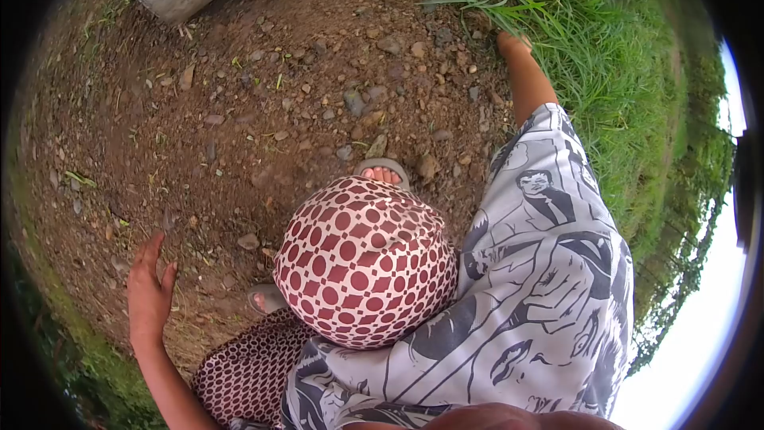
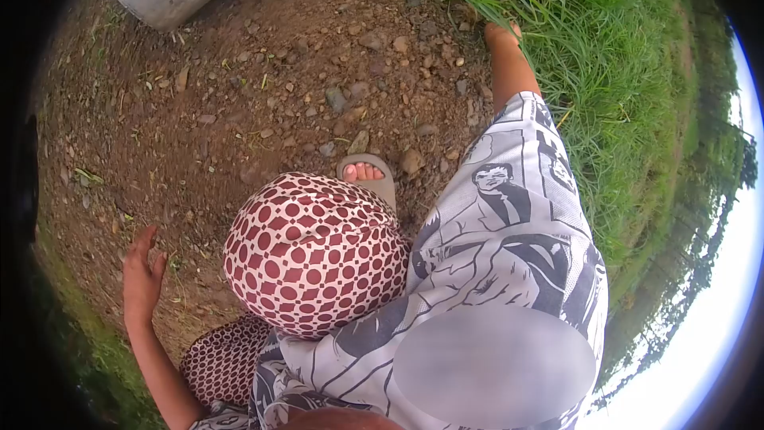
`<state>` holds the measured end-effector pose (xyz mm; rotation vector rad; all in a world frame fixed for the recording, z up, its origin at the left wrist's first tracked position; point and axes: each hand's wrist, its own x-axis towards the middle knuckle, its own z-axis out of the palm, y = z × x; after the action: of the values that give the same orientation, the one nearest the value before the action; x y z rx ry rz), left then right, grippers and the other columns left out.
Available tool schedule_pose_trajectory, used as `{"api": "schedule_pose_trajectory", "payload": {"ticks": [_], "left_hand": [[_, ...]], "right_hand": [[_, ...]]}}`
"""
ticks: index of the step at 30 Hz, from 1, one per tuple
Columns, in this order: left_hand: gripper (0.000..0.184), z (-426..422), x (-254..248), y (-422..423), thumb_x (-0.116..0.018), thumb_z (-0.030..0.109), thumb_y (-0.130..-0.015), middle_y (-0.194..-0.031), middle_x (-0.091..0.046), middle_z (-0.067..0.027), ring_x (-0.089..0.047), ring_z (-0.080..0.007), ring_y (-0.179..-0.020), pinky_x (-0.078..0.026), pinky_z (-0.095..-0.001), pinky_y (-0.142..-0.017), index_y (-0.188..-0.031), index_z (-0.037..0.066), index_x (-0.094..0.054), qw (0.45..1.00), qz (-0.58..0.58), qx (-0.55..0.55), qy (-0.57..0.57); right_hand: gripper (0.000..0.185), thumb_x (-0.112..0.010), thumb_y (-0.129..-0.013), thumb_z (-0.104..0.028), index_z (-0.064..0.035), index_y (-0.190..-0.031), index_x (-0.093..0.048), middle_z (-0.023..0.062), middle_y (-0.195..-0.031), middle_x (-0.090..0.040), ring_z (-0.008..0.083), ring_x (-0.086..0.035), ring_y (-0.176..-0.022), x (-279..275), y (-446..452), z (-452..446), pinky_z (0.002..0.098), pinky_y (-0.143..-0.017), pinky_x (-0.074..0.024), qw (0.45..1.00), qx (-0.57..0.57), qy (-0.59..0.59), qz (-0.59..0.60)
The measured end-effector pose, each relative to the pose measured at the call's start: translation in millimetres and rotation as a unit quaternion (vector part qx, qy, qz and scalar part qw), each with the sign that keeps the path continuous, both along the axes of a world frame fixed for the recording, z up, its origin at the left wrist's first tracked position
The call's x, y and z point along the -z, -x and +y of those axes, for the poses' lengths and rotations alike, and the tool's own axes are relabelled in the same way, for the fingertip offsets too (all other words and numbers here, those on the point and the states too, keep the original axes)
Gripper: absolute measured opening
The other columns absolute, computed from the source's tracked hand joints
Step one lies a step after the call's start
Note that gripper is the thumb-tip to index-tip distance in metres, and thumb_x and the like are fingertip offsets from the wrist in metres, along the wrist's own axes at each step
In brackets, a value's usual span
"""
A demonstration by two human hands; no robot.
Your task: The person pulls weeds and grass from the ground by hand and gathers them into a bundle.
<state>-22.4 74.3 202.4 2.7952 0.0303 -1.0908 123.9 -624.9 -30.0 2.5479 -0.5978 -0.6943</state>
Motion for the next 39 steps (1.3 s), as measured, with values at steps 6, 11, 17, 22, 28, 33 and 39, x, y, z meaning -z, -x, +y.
{"api": "schedule_pose_trajectory", "payload": {"ticks": [6, 11, 17, 22, 28, 33, 39], "left_hand": [[0.045, 7.5, 0.4, 2.0, -0.057, 0.007, -0.078, -0.121, -0.046, -0.0181, -0.043, -0.0336, -0.112, -0.035, -0.0399, -0.094, -0.121, 0.006, -0.043, 1.000, -0.012, 0.014, 0.010], [0.045, 27.3, 3.3, 5.0, -0.057, 0.007, -0.078, -0.121, -0.046, -0.0177, -0.042, -0.0332, -0.114, -0.034, -0.0397, -0.096, -0.121, 0.006, -0.043, 0.998, -0.015, 0.003, 0.054], [0.046, 38.4, -0.8, 1.6, -0.056, 0.006, -0.078, -0.121, -0.046, -0.0174, -0.043, -0.0329, -0.113, -0.034, -0.0397, -0.095, -0.122, 0.007, -0.042, 0.993, -0.068, 0.015, 0.100], [0.046, 30.8, -8.1, 3.1, -0.054, 0.004, -0.078, -0.122, -0.046, -0.0169, -0.043, -0.0319, -0.114, -0.035, -0.0386, -0.095, -0.123, 0.007, -0.042, 0.991, -0.046, -0.044, 0.117], [0.046, 22.0, -6.9, -2.7, -0.054, 0.005, -0.079, -0.124, -0.045, -0.0163, -0.042, -0.0316, -0.115, -0.034, -0.0385, -0.095, -0.123, 0.008, -0.043, 0.995, -0.029, -0.031, 0.093], [0.045, 2.0, -7.5, -4.8, -0.055, 0.005, -0.079, -0.122, -0.046, -0.0167, -0.042, -0.0314, -0.115, -0.034, -0.0391, -0.096, -0.122, 0.008, -0.043, 0.999, -0.013, -0.010, 0.034], [0.045, 11.8, -1.9, -8.8, -0.055, 0.006, -0.079, -0.121, -0.047, -0.0172, -0.043, -0.0325, -0.113, -0.035, -0.0396, -0.094, -0.122, 0.007, -0.043, 0.998, -0.034, -0.012, 0.041]], "right_hand": [[0.030, -0.039, -0.085, -0.018, -0.0064, -0.103, -0.060, 0.0120, -0.109, -0.057, 0.0281, -0.054, -0.101, -25.7, 23.5, 24.4, 0.0387, -0.083, -0.0449, 0.999, 0.028, -0.026, 0.020], [0.023, -0.049, -0.081, -0.018, -0.0008, -0.091, -0.061, 0.0151, -0.098, -0.061, 0.0260, -0.058, -0.094, -41.6, 94.3, 22.8, 0.0366, -0.077, -0.0475, 0.992, -0.088, -0.023, 0.083], [0.045, -0.043, -0.086, -0.039, 0.0027, -0.098, -0.054, 0.0247, -0.102, -0.055, 0.0390, -0.050, -0.100, -75.5, 179.7, 42.0, 0.0439, -0.085, -0.0397, 0.961, 0.143, -0.190, -0.144], [0.048, -0.050, -0.085, -0.037, 0.0100, -0.094, -0.053, 0.0255, -0.097, -0.057, 0.0357, -0.054, -0.092, -113.5, 185.5, 31.8, 0.0405, -0.081, -0.0397, 0.848, 0.146, -0.228, -0.456], [0.049, -0.046, -0.086, -0.036, 0.0122, -0.095, -0.051, 0.0301, -0.100, -0.052, 0.0438, -0.049, -0.092, -110.5, 135.1, 26.3, 0.0446, -0.081, -0.0378, 0.767, 0.127, -0.103, -0.620], [0.029, -0.044, -0.083, -0.031, -0.0097, -0.100, -0.054, 0.0200, -0.087, -0.060, 0.0377, -0.056, -0.083, -26.4, 151.8, 34.5, 0.0448, -0.073, -0.0447, 0.978, 0.085, -0.085, -0.169], [0.025, -0.050, -0.078, -0.019, -0.0077, -0.100, -0.051, 0.0208, -0.080, -0.059, 0.0376, -0.056, -0.076, -90.4, 138.6, 41.5, 0.0451, -0.066, -0.0440, 0.928, 0.079, -0.083, -0.354]]}}
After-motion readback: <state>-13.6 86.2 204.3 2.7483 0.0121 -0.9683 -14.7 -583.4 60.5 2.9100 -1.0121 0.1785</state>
